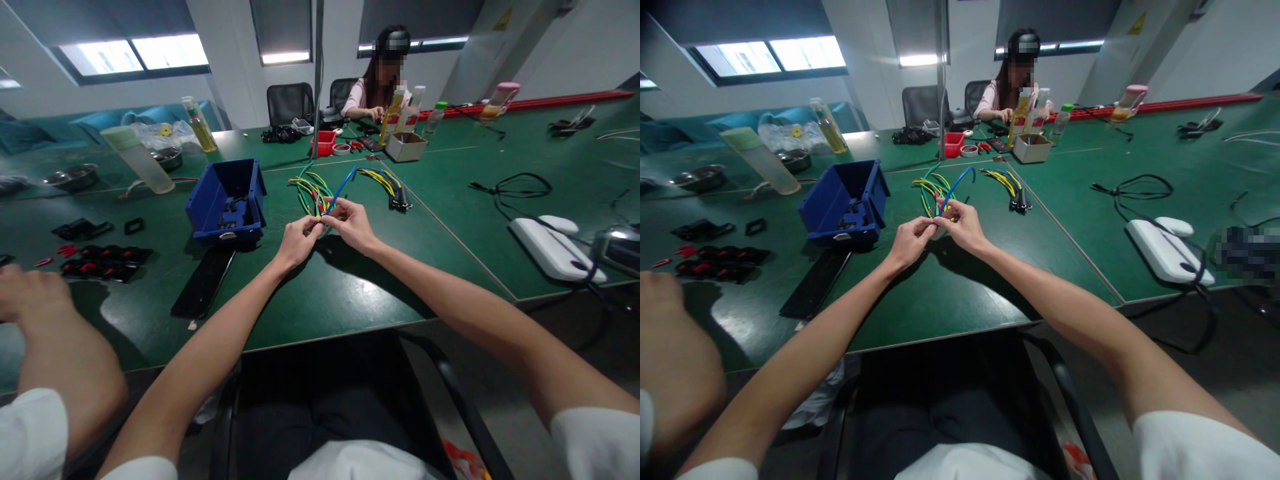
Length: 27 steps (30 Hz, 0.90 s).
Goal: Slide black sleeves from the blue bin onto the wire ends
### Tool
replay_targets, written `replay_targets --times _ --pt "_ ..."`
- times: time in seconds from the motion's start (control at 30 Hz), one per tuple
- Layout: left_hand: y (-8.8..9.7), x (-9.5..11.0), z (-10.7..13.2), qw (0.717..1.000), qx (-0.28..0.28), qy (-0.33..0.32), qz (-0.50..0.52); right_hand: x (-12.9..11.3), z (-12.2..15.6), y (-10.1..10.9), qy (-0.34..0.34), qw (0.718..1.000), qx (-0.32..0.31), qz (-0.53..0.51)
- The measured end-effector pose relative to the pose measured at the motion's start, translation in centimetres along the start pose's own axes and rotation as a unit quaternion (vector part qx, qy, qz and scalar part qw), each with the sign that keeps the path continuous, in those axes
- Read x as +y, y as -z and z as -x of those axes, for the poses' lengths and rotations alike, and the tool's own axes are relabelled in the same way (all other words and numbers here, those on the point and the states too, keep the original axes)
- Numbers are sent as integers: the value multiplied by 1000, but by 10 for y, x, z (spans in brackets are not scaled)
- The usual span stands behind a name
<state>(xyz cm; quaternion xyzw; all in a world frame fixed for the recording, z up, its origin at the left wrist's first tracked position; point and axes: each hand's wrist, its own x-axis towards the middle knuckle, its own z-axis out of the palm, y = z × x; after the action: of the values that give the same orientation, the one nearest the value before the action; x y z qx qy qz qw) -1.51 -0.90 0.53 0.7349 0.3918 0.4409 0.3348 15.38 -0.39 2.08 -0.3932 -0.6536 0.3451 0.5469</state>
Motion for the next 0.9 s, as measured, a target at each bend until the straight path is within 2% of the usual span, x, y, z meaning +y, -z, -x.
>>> replay_targets --times 0.17,0.4,0.63,0.9 --pt "3 -5 -5 1000 -13 0 23 -6 1 1 2 999 -16 37" --pt "5 -5 -8 995 -48 43 73 -7 0 3 -6 997 -35 75" --pt "2 4 -5 997 -34 29 59 -14 1 6 35 991 -65 112" --pt "2 0 -4 997 -9 -29 -74 -12 5 3 62 982 -63 168"
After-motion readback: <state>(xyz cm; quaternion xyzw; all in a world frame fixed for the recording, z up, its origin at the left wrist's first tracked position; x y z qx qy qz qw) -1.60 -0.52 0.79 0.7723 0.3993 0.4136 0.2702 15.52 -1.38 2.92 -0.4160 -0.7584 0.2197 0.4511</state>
